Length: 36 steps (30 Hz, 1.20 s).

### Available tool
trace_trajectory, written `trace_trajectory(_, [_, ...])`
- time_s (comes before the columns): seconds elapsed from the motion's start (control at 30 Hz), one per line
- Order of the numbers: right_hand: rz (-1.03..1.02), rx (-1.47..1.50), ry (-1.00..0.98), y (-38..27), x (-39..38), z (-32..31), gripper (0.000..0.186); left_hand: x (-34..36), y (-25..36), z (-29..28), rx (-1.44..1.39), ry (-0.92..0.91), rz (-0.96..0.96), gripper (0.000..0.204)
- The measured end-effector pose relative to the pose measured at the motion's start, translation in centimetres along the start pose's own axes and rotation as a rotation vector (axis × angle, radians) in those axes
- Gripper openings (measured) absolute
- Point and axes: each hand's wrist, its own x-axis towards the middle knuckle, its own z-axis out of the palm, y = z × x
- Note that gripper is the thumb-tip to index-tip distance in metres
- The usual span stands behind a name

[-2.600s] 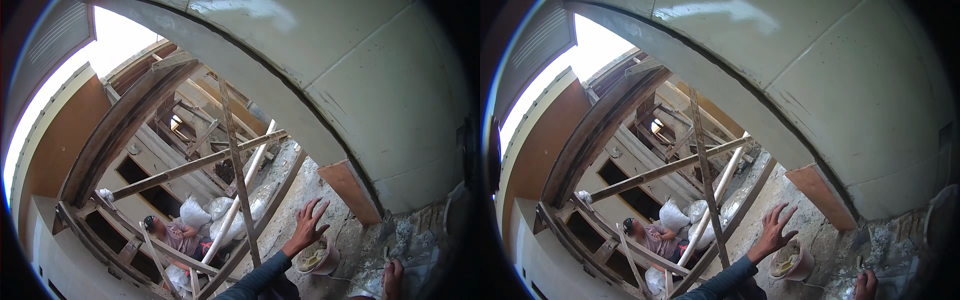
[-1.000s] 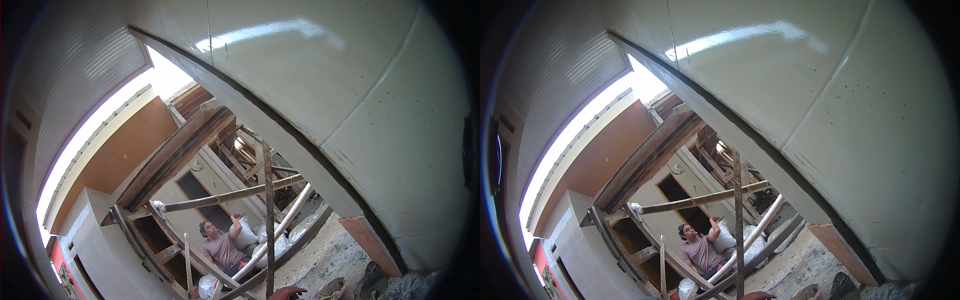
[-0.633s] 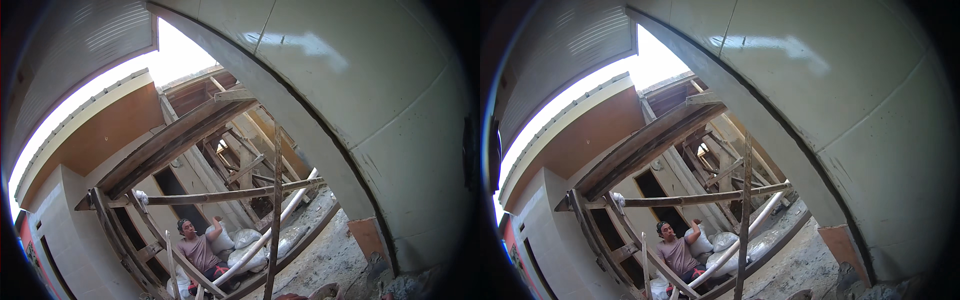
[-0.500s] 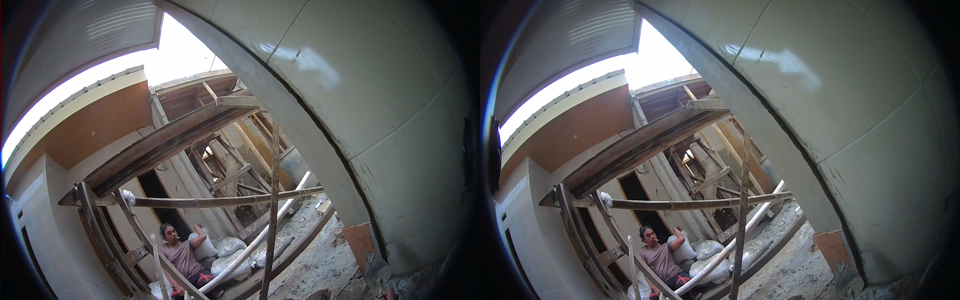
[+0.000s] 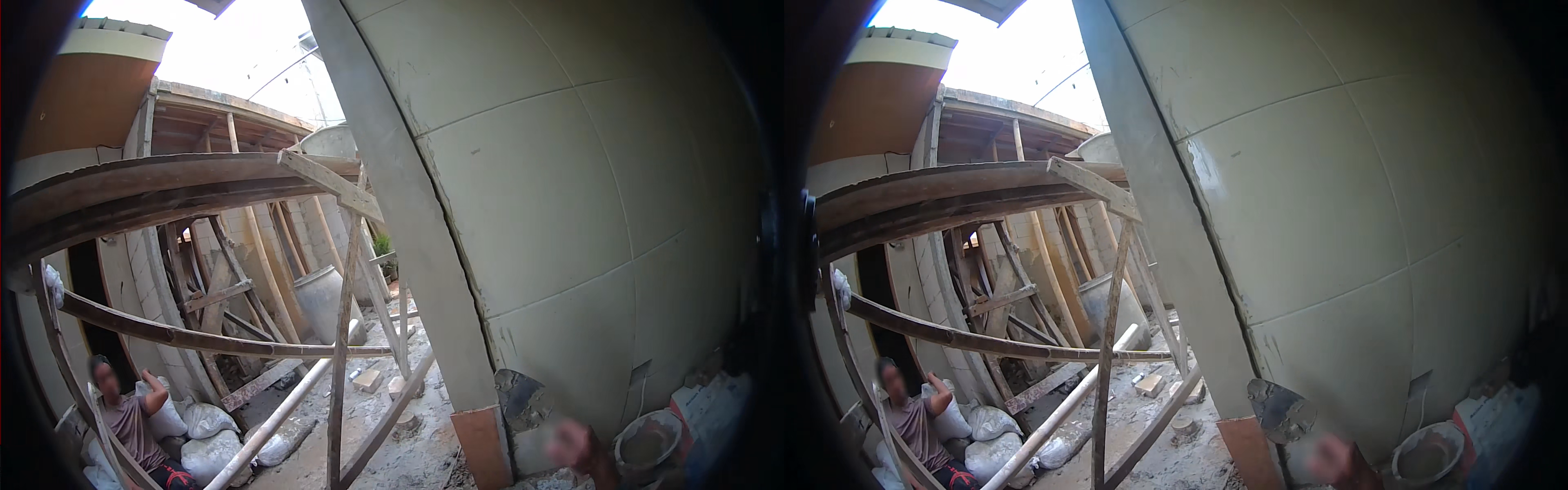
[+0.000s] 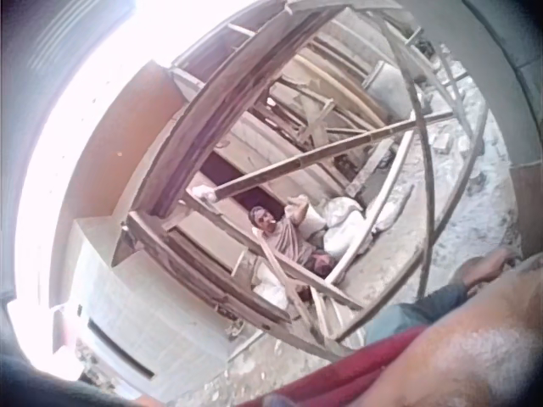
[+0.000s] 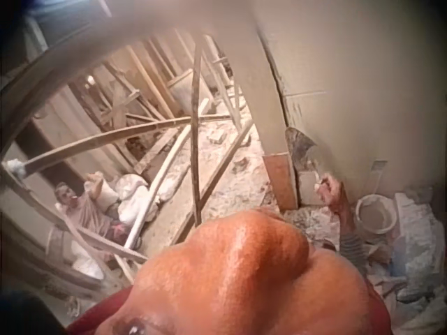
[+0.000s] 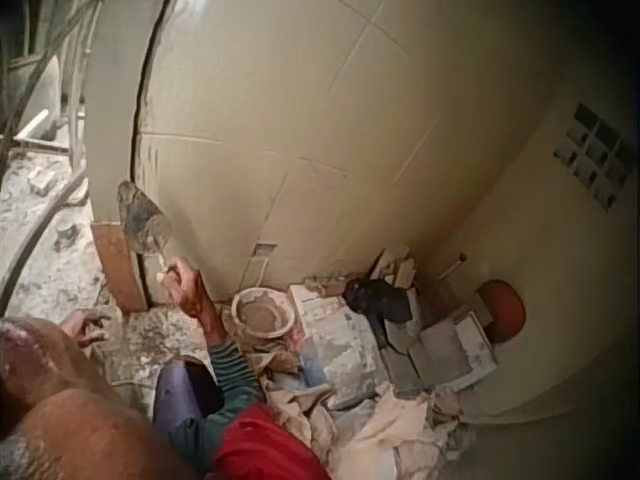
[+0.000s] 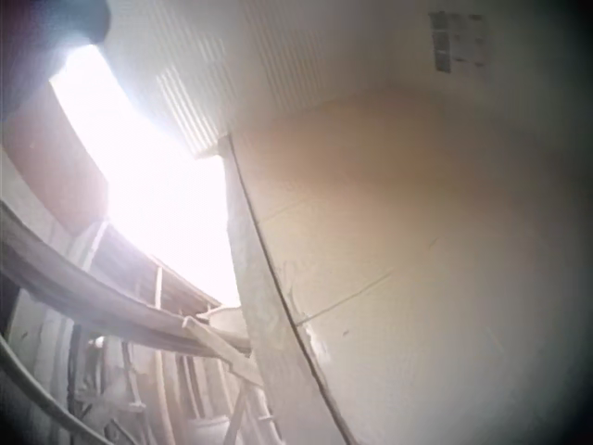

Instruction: The person holds a wooden board against a wall edge and scrapes plaster along the joint using a trowel. Afterwards, the person smooths the plaster along the edge using a small wooden block.

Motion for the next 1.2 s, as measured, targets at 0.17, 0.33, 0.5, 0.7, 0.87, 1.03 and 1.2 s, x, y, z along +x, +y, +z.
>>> trace_trajectory(0.17, [0.045,0.290,-0.132,-3.3,6.1,0.3,0.013,3.6,11.3,-9.7,-0.163,0.168,0.348,0.036])
trace_trajectory(0.33, [0.036,0.463,-0.114,-11.3,12.3,1.2,0.016,-0.3,33.3,-27.8,-0.341,1.116,1.202,0.049])
trace_trajectory(0.5, [0.021,0.561,-0.168,-22.9,18.5,2.5,0.016,-7.9,48.8,-44.3,-0.015,1.484,1.586,0.111])
trace_trajectory(0.7, [0.093,0.559,-0.122,-36.1,22.7,-0.4,0.018,-13.8,59.2,-57.7,0.020,1.311,1.658,0.097])
trace_trajectory(0.87, [0.179,0.371,0.075,-51.5,22.7,-3.3,0.022,-18.5,69.6,-66.4,0.088,1.344,1.682,0.094])
trace_trajectory(1.03, [0.183,0.385,0.137,-55.0,22.1,-8.0,0.024,-20.3,76.5,-70.3,0.193,1.444,1.682,0.091])
trace_trajectory(1.2, [0.157,0.442,0.206,-56.2,21.5,-10.3,0.021,-23.5,80.6,-68.6,0.448,1.606,1.592,0.089])
